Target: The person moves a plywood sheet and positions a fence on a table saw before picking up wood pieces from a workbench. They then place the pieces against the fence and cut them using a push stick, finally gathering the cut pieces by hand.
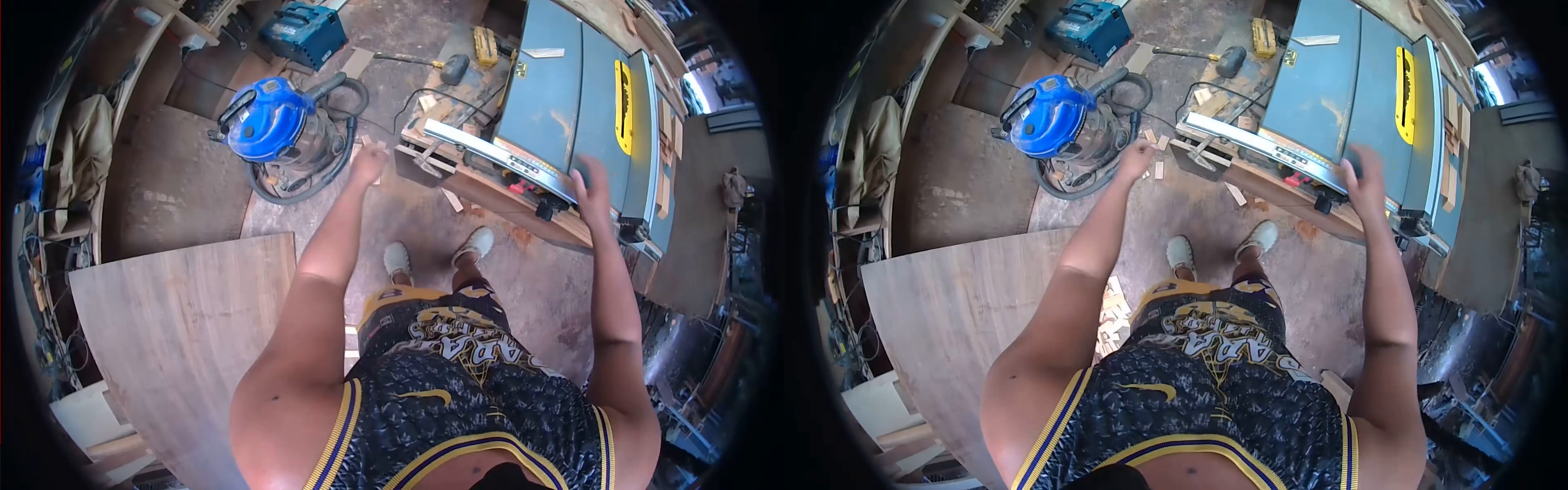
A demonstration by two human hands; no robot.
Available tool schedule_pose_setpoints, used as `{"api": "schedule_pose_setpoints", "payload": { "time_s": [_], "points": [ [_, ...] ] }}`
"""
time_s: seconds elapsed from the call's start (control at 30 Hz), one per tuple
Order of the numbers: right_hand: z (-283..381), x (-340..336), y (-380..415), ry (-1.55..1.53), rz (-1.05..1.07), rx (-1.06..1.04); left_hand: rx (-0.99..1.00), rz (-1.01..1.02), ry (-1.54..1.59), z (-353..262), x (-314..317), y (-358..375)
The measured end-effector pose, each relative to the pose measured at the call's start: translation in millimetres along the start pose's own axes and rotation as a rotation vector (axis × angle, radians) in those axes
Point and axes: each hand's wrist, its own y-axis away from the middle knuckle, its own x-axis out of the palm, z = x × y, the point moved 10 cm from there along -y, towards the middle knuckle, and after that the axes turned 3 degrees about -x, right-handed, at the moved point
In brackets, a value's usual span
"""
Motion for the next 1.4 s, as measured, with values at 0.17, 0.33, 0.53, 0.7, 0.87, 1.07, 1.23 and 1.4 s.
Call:
{"api": "schedule_pose_setpoints", "payload": {
  "time_s": [0.17,0.33,0.53,0.7,0.87,1.07,1.23,1.4],
  "points": [
    [5.5,52.5,-18.5,0.235,-0.117,0.021,-0.022,0.165,-0.004,-41.9,44.0,-21.6],
    [0.6,61.4,-21.0,0.342,-0.116,0.049,0.057,0.095,-0.147,-77.2,86.7,-83.1],
    [9.7,61.8,-23.7,0.368,-0.072,0.038,0.019,0.171,-0.225,-72.3,148.2,-125.0],
    [14.2,55.2,-25.8,0.337,-0.117,0.002,0.02,0.18,0.0,-30.8,185.1,-140.6],
    [12.8,49.2,-24.9,0.316,-0.122,0.047,-0.106,0.291,0.703,-42.2,111.2,-119.7],
    [3.6,45.2,-16.2,0.29,-0.17,0.059,-0.116,0.344,1.072,-134.9,-7.0,-63.6],
    [8.0,31.4,-13.3,0.237,-0.167,0.073,-0.09,0.484,1.109,-230.6,-8.5,8.7],
    [0.5,41.5,-6.4,-0.16,-0.074,0.115,-0.265,0.706,1.164,-298.8,93.3,96.1]
  ]
}}
